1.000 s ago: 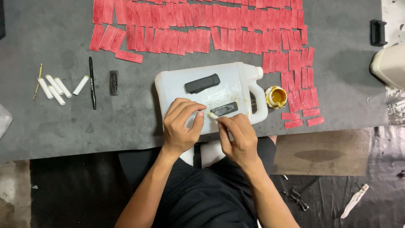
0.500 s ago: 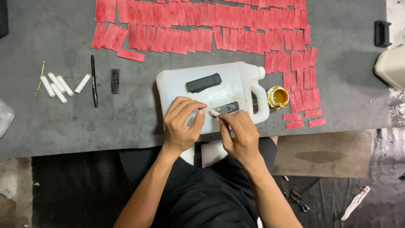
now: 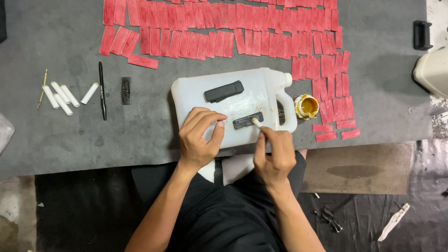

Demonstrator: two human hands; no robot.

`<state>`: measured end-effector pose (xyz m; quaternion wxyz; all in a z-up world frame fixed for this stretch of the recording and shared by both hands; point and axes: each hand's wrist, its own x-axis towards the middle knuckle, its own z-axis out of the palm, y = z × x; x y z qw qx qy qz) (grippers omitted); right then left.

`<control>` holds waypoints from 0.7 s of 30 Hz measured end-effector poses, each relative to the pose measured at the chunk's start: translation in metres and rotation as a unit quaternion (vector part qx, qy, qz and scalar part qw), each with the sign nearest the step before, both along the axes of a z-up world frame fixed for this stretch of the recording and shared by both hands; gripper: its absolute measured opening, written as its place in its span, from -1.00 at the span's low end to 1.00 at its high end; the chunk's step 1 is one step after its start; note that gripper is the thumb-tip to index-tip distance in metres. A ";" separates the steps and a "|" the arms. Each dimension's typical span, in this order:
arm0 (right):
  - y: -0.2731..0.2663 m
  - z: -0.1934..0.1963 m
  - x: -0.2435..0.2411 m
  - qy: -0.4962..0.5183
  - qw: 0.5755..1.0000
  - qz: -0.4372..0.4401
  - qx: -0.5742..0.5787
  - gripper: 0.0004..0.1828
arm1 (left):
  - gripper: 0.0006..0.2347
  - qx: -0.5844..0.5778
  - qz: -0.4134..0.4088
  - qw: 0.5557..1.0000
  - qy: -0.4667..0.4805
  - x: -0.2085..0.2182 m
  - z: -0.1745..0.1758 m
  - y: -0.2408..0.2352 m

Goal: Applying dye or finish to small leather strips using a manual applicator

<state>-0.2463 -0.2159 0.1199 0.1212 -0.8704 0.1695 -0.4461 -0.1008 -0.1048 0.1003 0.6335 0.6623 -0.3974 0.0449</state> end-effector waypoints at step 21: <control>-0.137 -0.050 -0.073 0.049 0.988 -0.145 0.029 -0.93 | -0.91 0.019 0.002 0.999 -0.040 0.002 -0.001 0.000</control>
